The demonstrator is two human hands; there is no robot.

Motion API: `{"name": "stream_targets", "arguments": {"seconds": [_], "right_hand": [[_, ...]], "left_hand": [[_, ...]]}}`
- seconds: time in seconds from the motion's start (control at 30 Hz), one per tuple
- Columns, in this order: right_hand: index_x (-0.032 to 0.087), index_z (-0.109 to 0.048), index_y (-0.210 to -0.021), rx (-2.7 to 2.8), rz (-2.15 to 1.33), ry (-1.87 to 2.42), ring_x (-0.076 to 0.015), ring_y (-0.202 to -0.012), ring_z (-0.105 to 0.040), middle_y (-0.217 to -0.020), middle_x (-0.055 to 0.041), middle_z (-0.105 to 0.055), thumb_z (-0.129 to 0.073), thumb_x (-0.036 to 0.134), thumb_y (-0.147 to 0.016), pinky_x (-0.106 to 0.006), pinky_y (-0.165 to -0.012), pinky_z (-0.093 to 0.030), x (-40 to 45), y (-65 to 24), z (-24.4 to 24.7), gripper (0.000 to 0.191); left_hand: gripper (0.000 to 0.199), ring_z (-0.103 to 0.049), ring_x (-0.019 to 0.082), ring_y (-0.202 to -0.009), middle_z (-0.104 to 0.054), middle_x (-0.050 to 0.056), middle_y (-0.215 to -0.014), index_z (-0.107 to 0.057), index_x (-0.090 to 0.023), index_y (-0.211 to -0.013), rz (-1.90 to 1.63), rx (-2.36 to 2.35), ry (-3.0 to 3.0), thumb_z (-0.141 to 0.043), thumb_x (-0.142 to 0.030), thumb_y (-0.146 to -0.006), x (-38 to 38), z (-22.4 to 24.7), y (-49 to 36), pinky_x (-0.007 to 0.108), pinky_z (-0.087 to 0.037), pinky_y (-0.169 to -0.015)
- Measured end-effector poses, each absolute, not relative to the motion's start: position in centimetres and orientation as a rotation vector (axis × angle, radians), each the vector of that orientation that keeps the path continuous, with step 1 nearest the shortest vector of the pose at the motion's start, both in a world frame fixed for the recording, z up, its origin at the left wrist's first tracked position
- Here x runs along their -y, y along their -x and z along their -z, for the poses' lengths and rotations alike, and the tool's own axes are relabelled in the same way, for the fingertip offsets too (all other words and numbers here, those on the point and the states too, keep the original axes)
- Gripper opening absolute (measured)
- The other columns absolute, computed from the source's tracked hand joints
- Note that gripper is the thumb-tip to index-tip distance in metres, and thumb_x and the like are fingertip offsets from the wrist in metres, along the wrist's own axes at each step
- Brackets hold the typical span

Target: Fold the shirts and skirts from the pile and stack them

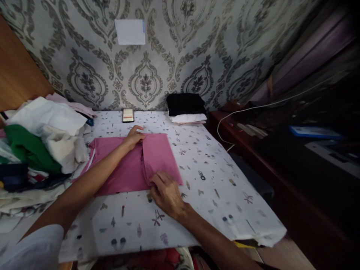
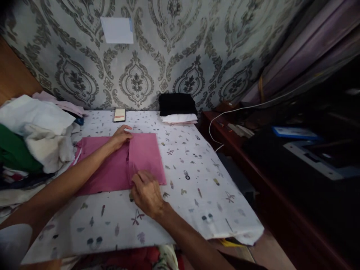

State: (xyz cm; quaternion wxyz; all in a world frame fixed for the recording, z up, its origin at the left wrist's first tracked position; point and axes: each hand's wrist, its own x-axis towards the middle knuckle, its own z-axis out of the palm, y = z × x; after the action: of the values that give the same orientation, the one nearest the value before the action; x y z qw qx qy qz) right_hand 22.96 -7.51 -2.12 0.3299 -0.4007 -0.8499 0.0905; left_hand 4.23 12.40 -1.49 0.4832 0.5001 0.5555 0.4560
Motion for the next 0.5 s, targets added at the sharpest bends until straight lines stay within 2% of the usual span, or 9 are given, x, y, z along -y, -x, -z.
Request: {"name": "stream_targets", "arguments": {"seconds": [0.33, 0.5], "right_hand": [[0.021, -0.056, -0.083, 2.246, -0.199, 1.014, -0.0198, -0.077, -0.051, -0.080, -0.0041, -0.057, -0.048, 0.002, -0.073, -0.031, -0.069, -0.043, 7.5, -22.5, 2.0, 0.023], [0.021, -0.057, -0.084, 2.398, -0.184, 1.064, -0.0205, -0.080, -0.052, -0.084, -0.0050, -0.059, -0.051, 0.002, -0.075, -0.032, -0.072, -0.044, 7.7, -22.5, 2.2, 0.022]], "left_hand": [[0.034, -0.052, 0.013, -0.056, -0.051, -0.006, -0.066, -0.051, -0.023, -0.096, -1.037, -1.520, -1.461, -0.059, -0.013, -0.065, -12.4, 1.2, -3.2, 0.025, -0.042, -0.056], [0.025, -0.054, 0.018, -0.075, -0.050, -0.002, -0.072, -0.055, -0.022, -0.081, -0.924, -1.651, -1.744, -0.062, -0.008, -0.062, -11.4, 1.4, -2.9, 0.030, -0.044, -0.072]]}}
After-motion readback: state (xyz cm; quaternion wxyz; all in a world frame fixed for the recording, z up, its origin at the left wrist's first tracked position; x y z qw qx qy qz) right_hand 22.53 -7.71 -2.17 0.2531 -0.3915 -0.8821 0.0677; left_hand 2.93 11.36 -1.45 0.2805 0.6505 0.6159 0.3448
